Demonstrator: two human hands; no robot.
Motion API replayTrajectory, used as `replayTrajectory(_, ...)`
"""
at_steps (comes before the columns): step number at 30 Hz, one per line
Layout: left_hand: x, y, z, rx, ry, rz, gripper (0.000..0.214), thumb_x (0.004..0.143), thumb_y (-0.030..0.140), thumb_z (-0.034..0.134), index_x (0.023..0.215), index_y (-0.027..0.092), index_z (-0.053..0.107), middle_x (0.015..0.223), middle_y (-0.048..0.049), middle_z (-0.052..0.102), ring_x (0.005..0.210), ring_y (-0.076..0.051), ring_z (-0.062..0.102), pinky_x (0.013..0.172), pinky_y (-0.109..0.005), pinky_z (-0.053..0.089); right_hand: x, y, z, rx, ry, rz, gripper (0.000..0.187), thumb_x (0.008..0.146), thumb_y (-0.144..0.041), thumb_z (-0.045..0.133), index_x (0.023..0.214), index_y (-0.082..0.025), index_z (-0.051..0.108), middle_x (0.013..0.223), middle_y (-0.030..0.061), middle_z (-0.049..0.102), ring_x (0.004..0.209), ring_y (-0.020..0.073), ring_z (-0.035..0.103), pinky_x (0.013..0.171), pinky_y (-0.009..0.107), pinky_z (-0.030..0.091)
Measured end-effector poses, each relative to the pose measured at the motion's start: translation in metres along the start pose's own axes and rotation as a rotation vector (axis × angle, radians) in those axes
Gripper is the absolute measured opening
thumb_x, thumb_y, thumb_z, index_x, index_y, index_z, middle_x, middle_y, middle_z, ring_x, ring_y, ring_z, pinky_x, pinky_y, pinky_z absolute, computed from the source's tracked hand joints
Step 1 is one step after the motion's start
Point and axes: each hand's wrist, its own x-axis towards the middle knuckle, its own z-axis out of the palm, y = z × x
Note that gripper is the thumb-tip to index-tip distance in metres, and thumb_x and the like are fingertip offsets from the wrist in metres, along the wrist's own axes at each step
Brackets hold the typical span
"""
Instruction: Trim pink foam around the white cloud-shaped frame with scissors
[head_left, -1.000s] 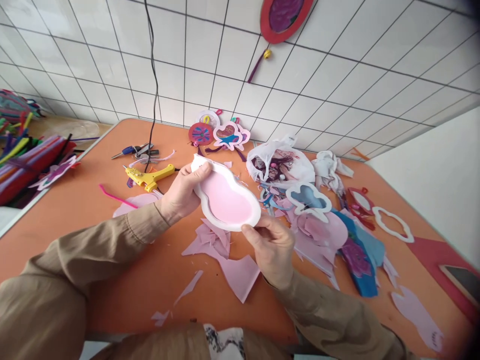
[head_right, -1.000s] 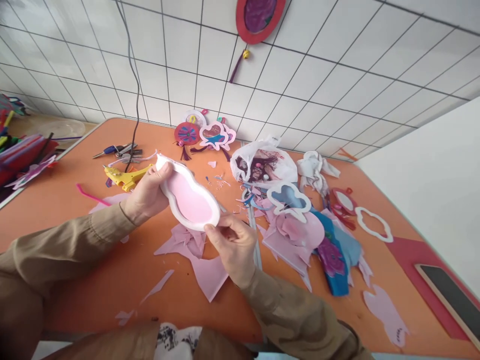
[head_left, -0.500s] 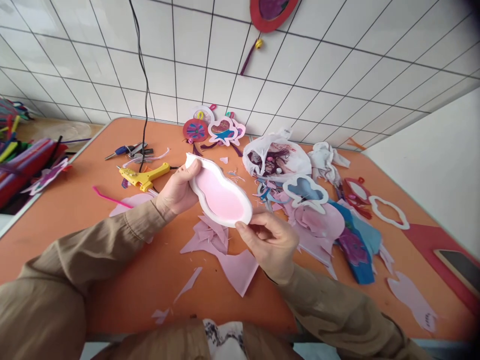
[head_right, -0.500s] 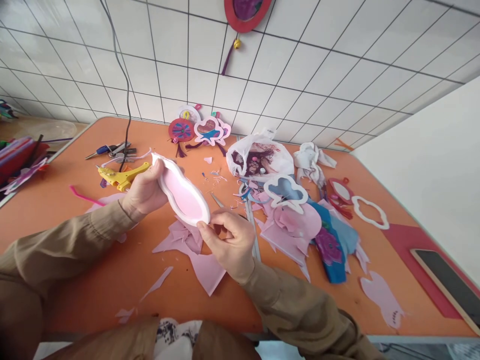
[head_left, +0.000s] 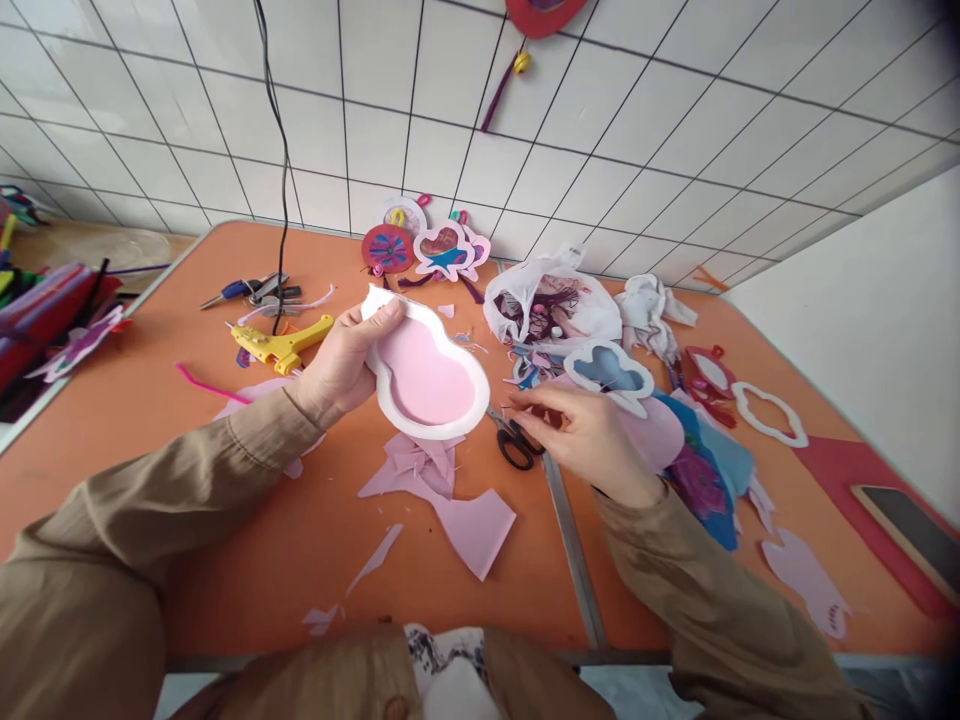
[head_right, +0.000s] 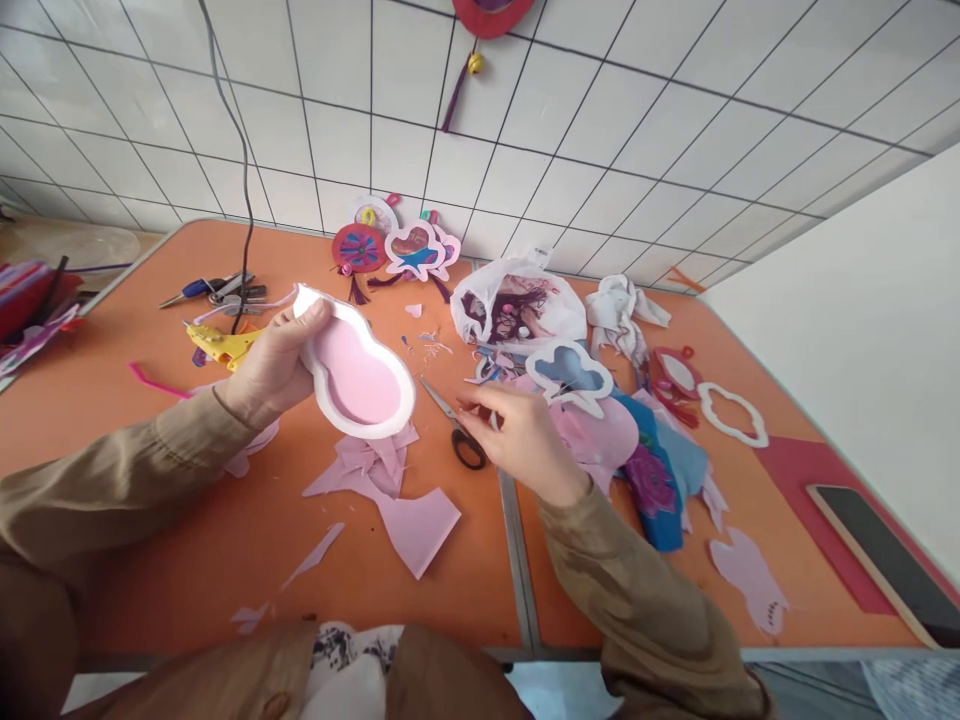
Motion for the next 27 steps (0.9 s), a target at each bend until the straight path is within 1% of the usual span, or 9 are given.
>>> replayTrajectory(2,-0.001,0.000,0.000,0.039,-0.029,-0.006,0.037,0.061,0.043,0.095,0.070,0.015,0.072,0.068,-0.0012,0.075,0.057,-0.014,0.068,0.056,-0.023,0.056,-0.007,0.014,-0.002,-0.145,-0.128,-0.008,0.024,0.088,-0.020,0.061,0.105,-0.019,0.078,0.104,0.0098,0.079,0.091,0.0243,0.074,0.079,0.038,0.060)
replayTrajectory(4,-0.004,-0.002,0.001,0.093,-0.069,-0.024,0.039,0.059,0.046,0.096,0.067,0.015,0.074,0.065,-0.0023,0.074,0.054,-0.014,0.067,0.052,-0.023,0.054,-0.015,0.022,-0.001,-0.259,-0.225,-0.009,0.032,0.087,-0.017,0.061,0.116,-0.019,0.075,0.120,0.0117,0.076,0.112,0.0290,0.071,0.096,0.046,0.058)
replayTrajectory(5,-0.005,-0.002,0.001,0.119,-0.089,-0.030,0.040,0.058,0.047,0.096,0.066,0.014,0.075,0.063,-0.0028,0.074,0.053,-0.014,0.066,0.051,-0.023,0.054,-0.018,0.024,0.001,-0.307,-0.252,-0.001,0.035,0.088,-0.016,0.060,0.120,-0.018,0.074,0.124,0.0124,0.073,0.116,0.0296,0.069,0.100,0.047,0.057)
replayTrajectory(7,-0.009,-0.003,0.000,0.155,-0.126,-0.025,0.039,0.060,0.048,0.096,0.067,0.014,0.077,0.063,-0.0037,0.074,0.053,-0.014,0.066,0.051,-0.023,0.054,-0.022,0.022,0.004,-0.405,-0.269,0.047,0.037,0.090,-0.018,0.059,0.125,-0.018,0.072,0.121,0.0136,0.071,0.116,0.0305,0.068,0.099,0.047,0.057)
replayTrajectory(11,-0.014,-0.003,0.001,0.165,-0.196,0.009,0.031,0.068,0.045,0.092,0.071,0.016,0.081,0.071,-0.0064,0.079,0.060,-0.016,0.071,0.057,-0.024,0.058,-0.023,0.007,0.004,-0.584,-0.367,0.150,0.042,0.092,-0.029,0.064,0.133,-0.021,0.068,0.110,0.0128,0.069,0.107,0.0347,0.070,0.082,0.046,0.060)
replayTrajectory(14,-0.017,-0.003,0.003,0.145,-0.256,0.008,0.025,0.073,0.042,0.090,0.072,0.018,0.083,0.076,-0.0067,0.081,0.063,-0.016,0.072,0.059,-0.023,0.058,-0.023,-0.004,0.003,-0.668,-0.429,0.154,0.043,0.094,-0.028,0.063,0.137,-0.022,0.065,0.111,0.0132,0.070,0.102,0.0343,0.072,0.076,0.042,0.059)
replayTrajectory(19,-0.017,-0.004,0.005,0.145,-0.227,-0.030,0.029,0.069,0.044,0.091,0.071,0.017,0.082,0.075,-0.0069,0.080,0.062,-0.017,0.071,0.058,-0.024,0.058,-0.024,-0.011,0.009,-0.636,-0.416,0.041,0.033,0.096,-0.015,0.055,0.125,-0.015,0.071,0.114,0.0161,0.070,0.102,0.0293,0.073,0.086,0.039,0.060)
replayTrajectory(23,-0.017,-0.004,0.007,0.115,-0.160,-0.061,0.034,0.063,0.046,0.094,0.067,0.015,0.080,0.069,-0.0054,0.078,0.058,-0.016,0.069,0.056,-0.025,0.057,-0.025,-0.005,0.012,-0.565,-0.415,-0.060,0.043,0.094,-0.005,0.044,0.127,-0.017,0.069,0.119,0.0149,0.070,0.102,0.0270,0.073,0.087,0.039,0.060)
replayTrajectory(27,-0.018,-0.002,0.010,0.081,-0.135,-0.109,0.036,0.059,0.046,0.096,0.066,0.015,0.078,0.066,-0.0043,0.077,0.055,-0.015,0.068,0.054,-0.024,0.055,-0.027,0.010,0.006,-0.346,-0.342,0.052,0.047,0.096,-0.015,0.046,0.141,-0.020,0.058,0.127,0.0145,0.071,0.115,0.0303,0.071,0.095,0.048,0.060)
